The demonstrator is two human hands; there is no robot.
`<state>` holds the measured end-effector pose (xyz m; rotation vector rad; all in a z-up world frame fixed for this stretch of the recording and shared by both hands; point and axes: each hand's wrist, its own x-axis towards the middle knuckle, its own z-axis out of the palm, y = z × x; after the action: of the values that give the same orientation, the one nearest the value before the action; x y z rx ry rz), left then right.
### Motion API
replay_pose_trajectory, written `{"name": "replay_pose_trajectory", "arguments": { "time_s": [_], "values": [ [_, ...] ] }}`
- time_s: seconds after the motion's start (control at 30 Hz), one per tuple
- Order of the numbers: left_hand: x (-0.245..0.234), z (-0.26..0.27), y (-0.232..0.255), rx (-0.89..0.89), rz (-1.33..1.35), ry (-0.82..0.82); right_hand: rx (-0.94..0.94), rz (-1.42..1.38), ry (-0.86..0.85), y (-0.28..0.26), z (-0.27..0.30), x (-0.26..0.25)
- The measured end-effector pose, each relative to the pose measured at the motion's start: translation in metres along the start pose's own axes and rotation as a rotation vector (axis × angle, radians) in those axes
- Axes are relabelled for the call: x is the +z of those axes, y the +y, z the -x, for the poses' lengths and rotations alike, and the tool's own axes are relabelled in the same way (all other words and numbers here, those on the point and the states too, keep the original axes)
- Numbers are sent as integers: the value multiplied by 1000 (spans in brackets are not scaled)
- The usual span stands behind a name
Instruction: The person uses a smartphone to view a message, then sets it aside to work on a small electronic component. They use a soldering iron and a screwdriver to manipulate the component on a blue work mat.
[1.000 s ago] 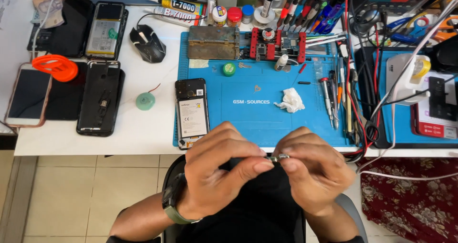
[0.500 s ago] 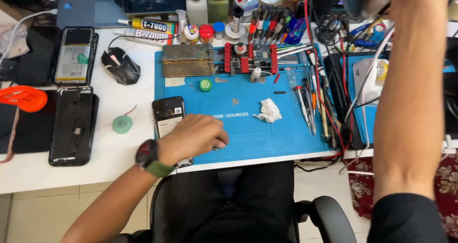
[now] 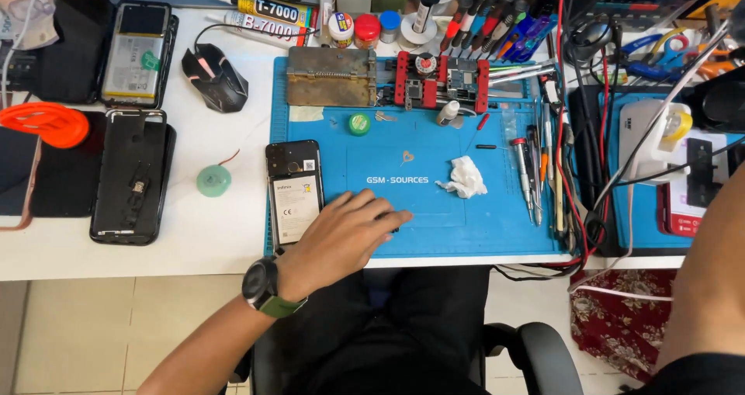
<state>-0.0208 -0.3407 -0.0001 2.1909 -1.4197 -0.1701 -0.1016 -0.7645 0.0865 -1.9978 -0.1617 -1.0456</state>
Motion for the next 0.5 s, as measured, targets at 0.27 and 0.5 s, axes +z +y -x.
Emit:
{"name": "replay_pose_trajectory", "arguments": {
  "time_s": [0.27,0.5],
  "values": [
    [10,9,-7,-9,33,144,-30,134,-280,-29,51,128],
    [-11,-102,-72,-221,-257,268,188,118,-573,-14,61,163]
  ]
}}
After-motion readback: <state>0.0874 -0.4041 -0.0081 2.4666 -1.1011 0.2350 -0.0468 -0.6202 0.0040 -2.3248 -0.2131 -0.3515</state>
